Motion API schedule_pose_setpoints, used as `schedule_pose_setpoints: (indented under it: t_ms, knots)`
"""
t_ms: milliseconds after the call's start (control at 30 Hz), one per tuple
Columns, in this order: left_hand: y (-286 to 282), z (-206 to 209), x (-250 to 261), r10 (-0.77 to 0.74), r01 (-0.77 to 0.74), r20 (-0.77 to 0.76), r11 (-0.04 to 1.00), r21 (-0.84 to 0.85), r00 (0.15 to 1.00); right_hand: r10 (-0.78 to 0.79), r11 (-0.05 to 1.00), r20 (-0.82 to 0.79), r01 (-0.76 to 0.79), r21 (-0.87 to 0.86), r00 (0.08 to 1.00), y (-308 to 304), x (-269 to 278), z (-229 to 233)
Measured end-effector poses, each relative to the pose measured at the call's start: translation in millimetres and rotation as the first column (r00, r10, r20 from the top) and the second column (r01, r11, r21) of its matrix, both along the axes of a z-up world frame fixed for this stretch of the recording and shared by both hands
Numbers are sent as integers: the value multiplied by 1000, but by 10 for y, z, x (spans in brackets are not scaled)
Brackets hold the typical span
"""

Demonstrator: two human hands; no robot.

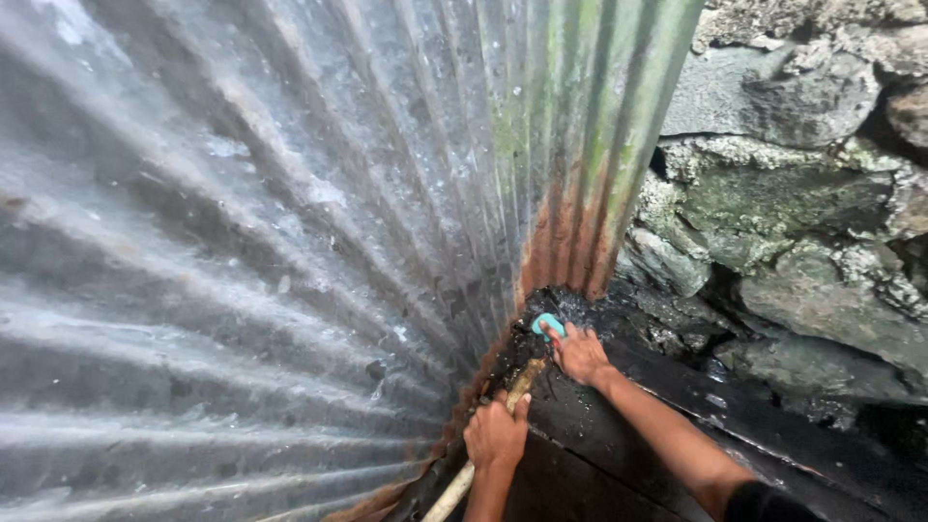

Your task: The person scrubs a corrugated metal wall and wooden floor planks with a small sponge while spraying water from a garden hose.

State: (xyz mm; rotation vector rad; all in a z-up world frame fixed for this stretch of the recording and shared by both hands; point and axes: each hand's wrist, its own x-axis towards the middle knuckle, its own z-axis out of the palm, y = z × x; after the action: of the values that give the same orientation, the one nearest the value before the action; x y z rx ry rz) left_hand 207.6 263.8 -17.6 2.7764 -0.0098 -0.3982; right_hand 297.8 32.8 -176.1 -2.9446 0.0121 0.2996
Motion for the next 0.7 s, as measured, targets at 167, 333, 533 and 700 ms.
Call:
schedule_pose_setpoints:
  t_ms: [167,333,533,700]
  knots:
    - [-60,52,-145,-38,37,-21,999,-26,999,-370,912,85,379,-159,925,-570,-836,-150]
    - [-10,214,-102,-69,68,-41,997,-37,997,-595,803,-6,594,-53,804,-1038,-1246,-111]
    - [-107,217,-82,-33,32,-31,999,-39,999,-387,918,-93,393,52,917,-591,-284,-150]
    - [-116,182,-82,-37,32,-67,997,-72,997,-309,950,-140,314,10,941,-776,-349,-102]
